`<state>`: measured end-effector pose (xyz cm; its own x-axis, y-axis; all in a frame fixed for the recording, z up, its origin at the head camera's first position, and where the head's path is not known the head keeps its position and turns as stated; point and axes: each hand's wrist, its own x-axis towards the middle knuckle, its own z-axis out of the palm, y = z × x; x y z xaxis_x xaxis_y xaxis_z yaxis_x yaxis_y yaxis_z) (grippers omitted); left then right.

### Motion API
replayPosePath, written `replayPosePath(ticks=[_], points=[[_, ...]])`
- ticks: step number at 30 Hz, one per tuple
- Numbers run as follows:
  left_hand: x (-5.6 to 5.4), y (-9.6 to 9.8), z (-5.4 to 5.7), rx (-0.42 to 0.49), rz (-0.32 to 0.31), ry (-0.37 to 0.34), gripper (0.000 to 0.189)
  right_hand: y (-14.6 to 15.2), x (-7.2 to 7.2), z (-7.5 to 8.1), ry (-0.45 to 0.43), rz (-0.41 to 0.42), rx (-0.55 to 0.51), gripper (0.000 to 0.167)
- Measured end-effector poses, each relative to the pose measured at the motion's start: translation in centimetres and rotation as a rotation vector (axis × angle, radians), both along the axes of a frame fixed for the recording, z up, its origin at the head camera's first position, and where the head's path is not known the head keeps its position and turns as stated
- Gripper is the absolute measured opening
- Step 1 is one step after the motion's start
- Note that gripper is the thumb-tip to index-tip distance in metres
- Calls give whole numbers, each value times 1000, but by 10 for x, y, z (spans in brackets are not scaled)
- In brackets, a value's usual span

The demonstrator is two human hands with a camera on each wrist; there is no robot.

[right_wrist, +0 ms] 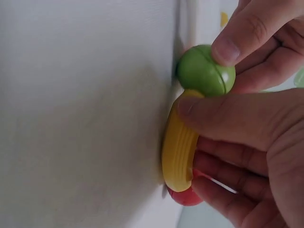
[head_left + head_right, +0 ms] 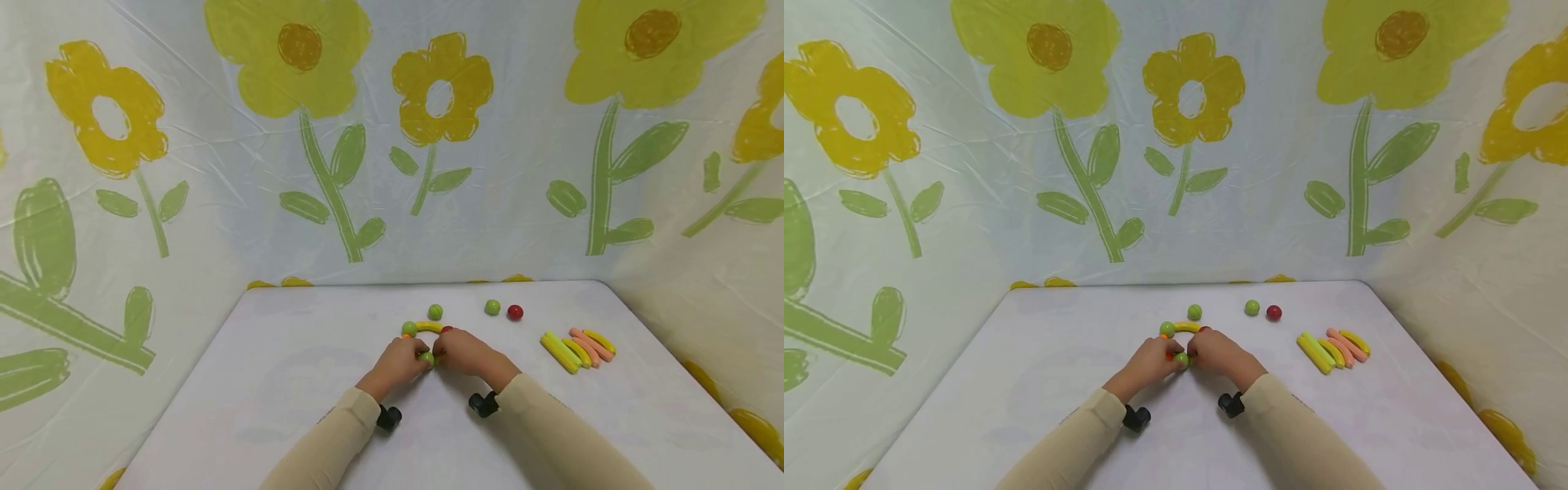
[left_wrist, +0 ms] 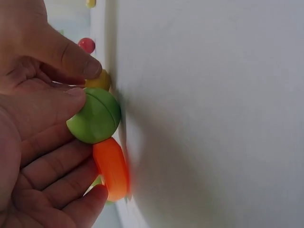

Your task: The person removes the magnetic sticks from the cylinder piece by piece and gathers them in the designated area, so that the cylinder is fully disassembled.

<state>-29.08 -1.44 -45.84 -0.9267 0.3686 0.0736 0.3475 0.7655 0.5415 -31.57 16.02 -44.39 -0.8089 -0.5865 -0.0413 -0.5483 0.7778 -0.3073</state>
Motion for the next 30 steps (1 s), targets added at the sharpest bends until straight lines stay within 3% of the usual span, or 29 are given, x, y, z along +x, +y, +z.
replayPosePath(ticks=[6,11,19,30], points=[[-2,-10,2,-24,-72,-40,26,2,5,2,-1,93,5,11],[-3,-15,3,-55,-107,-77,30,1,12,3,-25,82,15,14],[-1,-19,5,-77,-149,-65,27,-4,19,2,9,80,36,9],[-5,-22,4,-83,-180,-59,26,-7,24,6,-13,68,37,10]])
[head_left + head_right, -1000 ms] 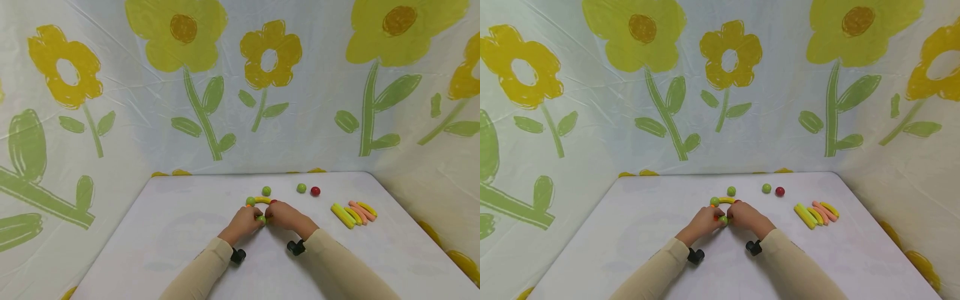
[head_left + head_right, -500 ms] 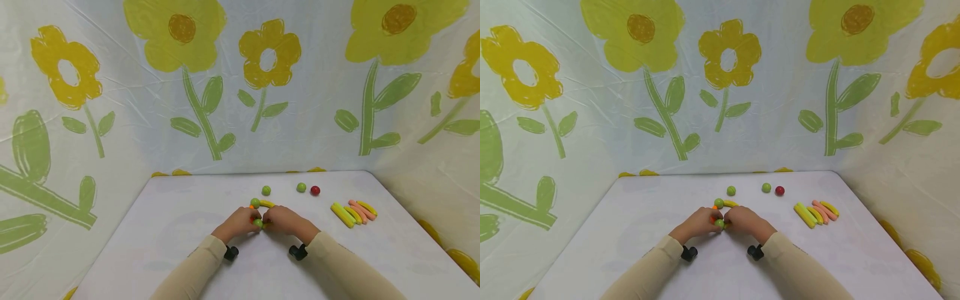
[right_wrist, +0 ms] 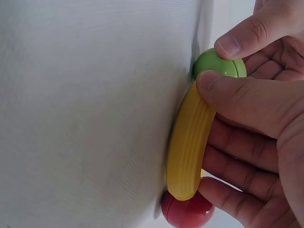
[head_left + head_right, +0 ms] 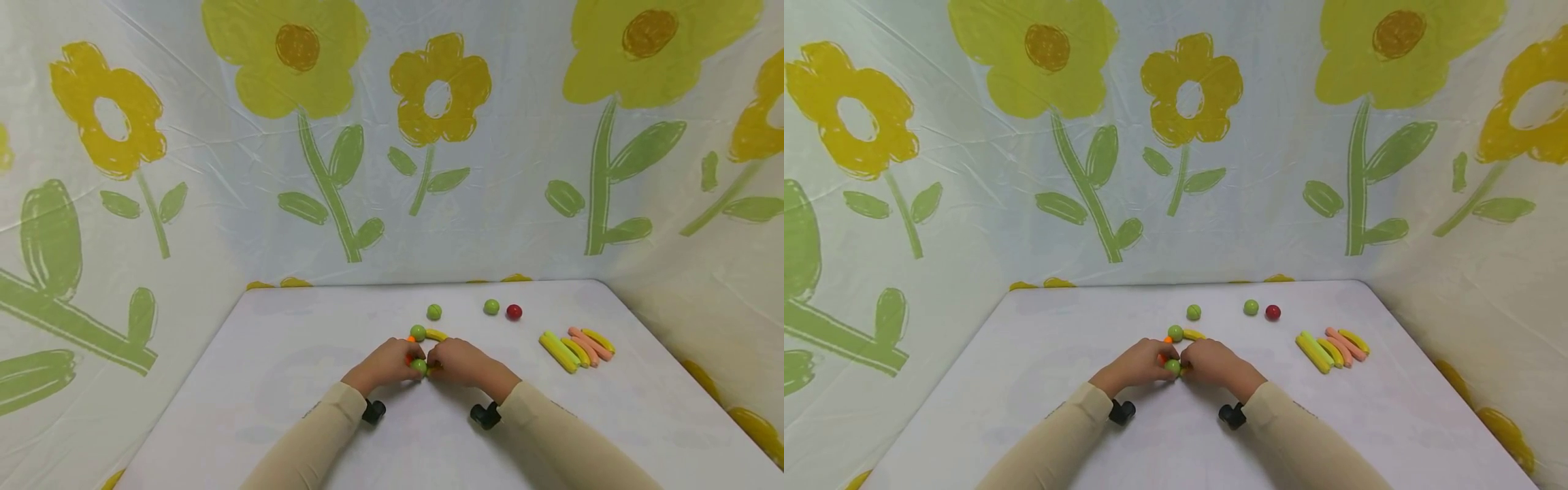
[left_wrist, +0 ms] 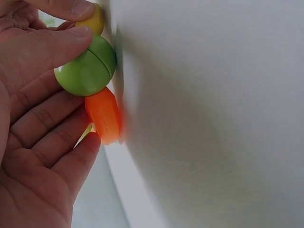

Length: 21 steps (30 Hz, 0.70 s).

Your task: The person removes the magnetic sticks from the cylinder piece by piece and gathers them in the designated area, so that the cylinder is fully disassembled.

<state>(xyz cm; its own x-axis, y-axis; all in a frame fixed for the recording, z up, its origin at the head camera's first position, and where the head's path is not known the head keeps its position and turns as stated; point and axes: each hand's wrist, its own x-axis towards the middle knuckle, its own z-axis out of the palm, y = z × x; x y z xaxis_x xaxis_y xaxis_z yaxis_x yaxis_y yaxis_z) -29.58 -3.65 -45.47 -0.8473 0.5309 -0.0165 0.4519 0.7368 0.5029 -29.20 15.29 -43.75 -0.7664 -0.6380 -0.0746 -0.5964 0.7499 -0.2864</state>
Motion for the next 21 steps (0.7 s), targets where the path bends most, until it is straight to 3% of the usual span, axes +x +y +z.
replayPosePath(ticks=[12,21], points=[[-7,-12,0,-11,-4,-39,26,20,-4,-1,52,20,119,9],[-9,-17,-3,-6,-9,-63,27,28,-5,-1,65,26,145,6]])
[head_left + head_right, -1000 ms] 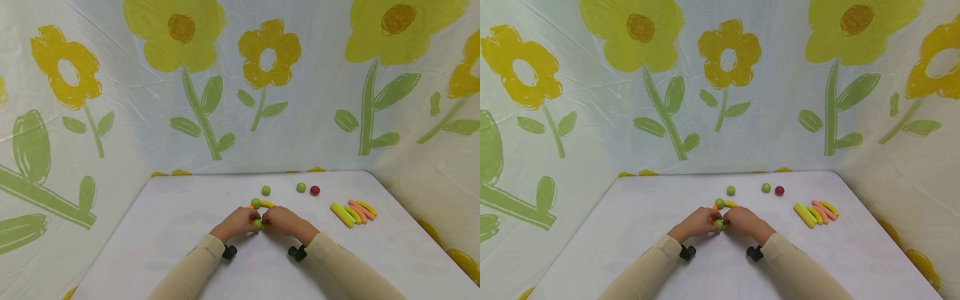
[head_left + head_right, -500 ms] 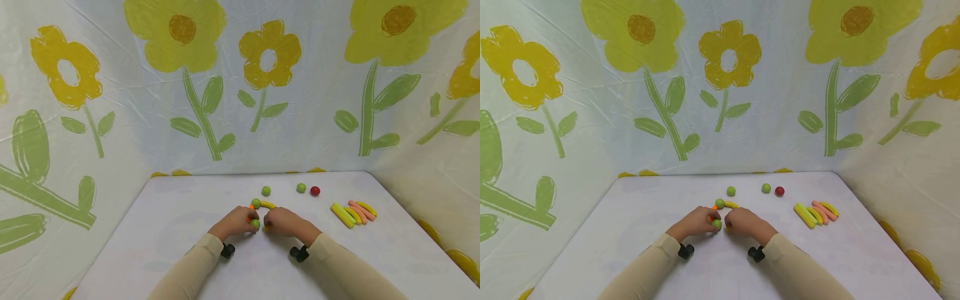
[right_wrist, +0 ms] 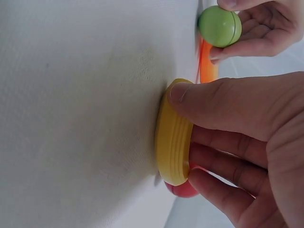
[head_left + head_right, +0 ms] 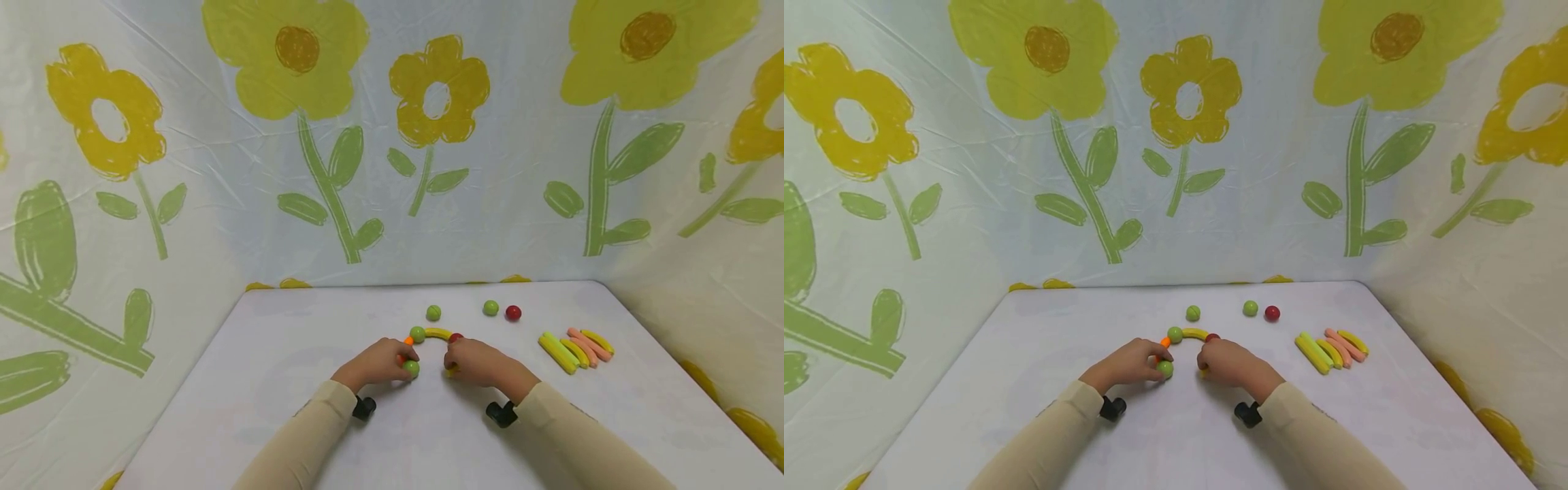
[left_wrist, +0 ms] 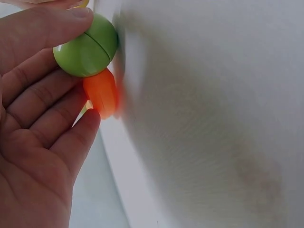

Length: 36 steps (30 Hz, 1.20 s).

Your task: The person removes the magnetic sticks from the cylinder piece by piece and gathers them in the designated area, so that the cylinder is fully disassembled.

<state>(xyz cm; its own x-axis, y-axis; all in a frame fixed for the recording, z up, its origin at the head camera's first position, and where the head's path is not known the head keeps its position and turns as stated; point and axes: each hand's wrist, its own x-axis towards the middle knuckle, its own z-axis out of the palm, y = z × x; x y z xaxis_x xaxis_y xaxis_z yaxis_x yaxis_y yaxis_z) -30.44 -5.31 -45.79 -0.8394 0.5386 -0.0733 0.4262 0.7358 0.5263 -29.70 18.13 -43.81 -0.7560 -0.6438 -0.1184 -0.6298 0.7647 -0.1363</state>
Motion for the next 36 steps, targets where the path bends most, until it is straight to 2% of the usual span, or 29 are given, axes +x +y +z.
replayPosePath(ticks=[5,10,16,22,25,27,29,31,33,36], points=[[0,-1,1,3,-15,7,28,-3,3,0,-25,-33,-2,11],[1,-5,-1,-49,-20,90,32,-8,12,2,-49,-56,-9,12],[0,-4,0,-55,21,143,38,-19,26,2,13,27,-16,4],[-3,3,-2,-61,89,105,34,-37,37,1,69,77,-51,6],[-4,5,-4,-53,97,129,27,-41,37,2,74,90,-67,5],[-6,6,-5,-55,93,158,23,-42,34,5,29,67,-90,7],[-7,6,-5,-49,90,167,23,-41,26,11,-25,10,-121,11],[-8,6,-4,-38,89,156,23,-39,13,17,-50,-71,-157,16],[-9,6,-3,-27,79,149,24,-37,-3,20,-36,-142,-182,18],[-10,6,-3,-11,61,131,24,-34,-25,17,-37,-194,-184,22]])
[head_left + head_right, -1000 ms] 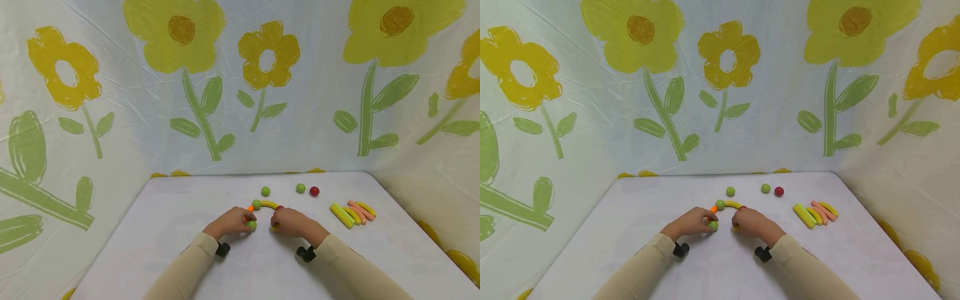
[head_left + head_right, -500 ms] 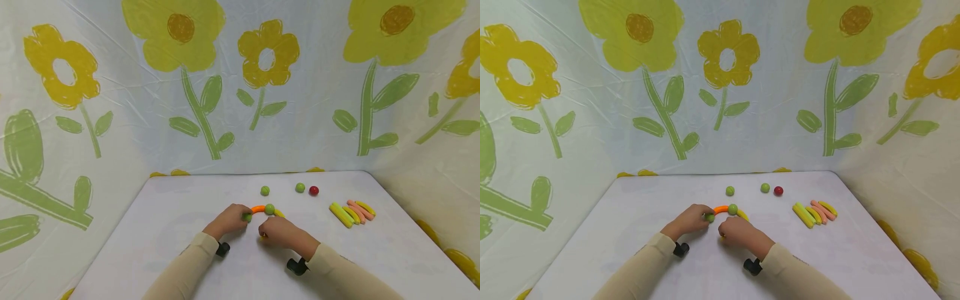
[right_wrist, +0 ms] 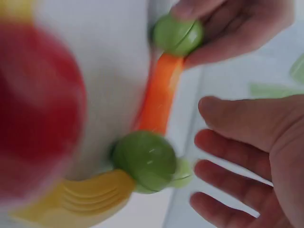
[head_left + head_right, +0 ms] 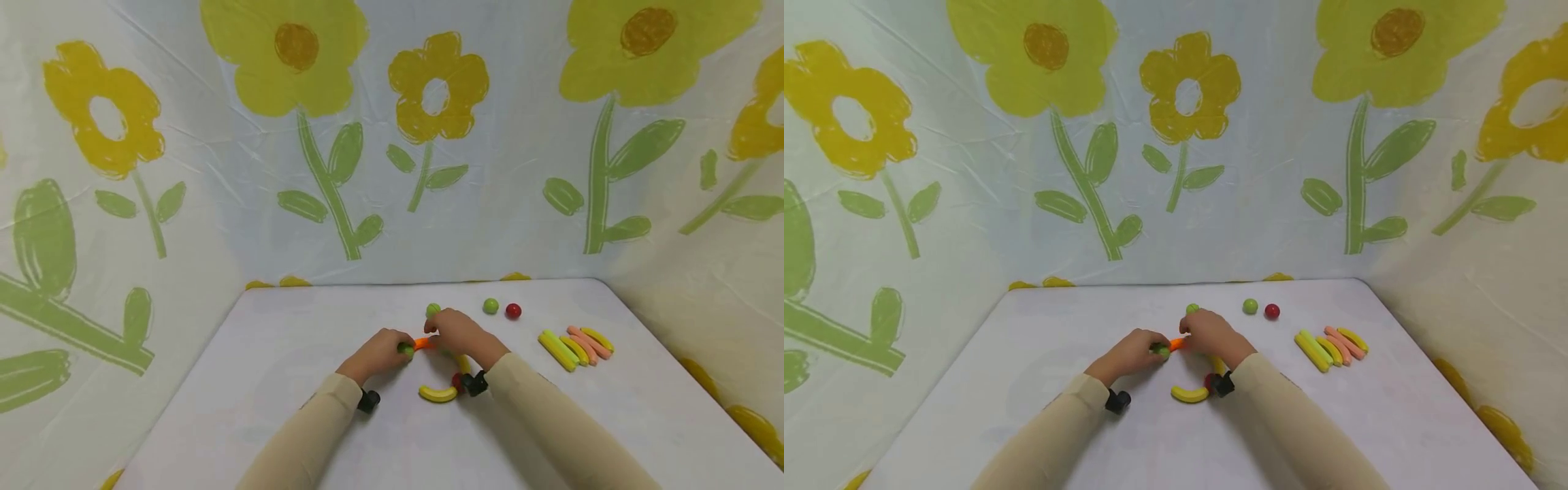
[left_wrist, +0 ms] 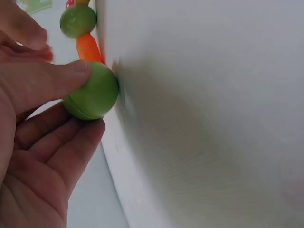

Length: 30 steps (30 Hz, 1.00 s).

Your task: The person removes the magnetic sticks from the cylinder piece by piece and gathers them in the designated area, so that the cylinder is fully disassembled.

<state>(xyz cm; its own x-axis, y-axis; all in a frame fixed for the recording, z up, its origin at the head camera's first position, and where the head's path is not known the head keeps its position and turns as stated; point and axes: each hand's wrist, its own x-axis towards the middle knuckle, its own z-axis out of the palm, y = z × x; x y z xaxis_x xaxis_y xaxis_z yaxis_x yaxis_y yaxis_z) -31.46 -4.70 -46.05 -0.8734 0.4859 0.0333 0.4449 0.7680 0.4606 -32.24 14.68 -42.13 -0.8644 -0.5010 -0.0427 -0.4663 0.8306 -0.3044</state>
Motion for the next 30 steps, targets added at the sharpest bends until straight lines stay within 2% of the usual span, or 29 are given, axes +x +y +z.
replayPosePath(ticks=[2,5,12,17,22,27,30], points=[[-1,1,0,1,-17,-9,24,2,-10,-6,-30,11,21,23],[-1,2,0,-3,-16,-28,24,4,-16,-12,-86,26,27,22],[-5,7,7,-3,45,-64,29,10,-11,-6,-139,-28,17,15],[-6,10,6,-19,36,-60,33,13,-9,-4,-192,-43,32,18],[-3,13,3,6,43,-80,31,14,-9,-12,-218,-64,7,20],[-1,17,3,-6,49,-27,26,12,-10,-14,-201,-67,-8,17],[-1,19,5,-10,64,-20,25,11,-10,-14,-199,-74,-17,16]])
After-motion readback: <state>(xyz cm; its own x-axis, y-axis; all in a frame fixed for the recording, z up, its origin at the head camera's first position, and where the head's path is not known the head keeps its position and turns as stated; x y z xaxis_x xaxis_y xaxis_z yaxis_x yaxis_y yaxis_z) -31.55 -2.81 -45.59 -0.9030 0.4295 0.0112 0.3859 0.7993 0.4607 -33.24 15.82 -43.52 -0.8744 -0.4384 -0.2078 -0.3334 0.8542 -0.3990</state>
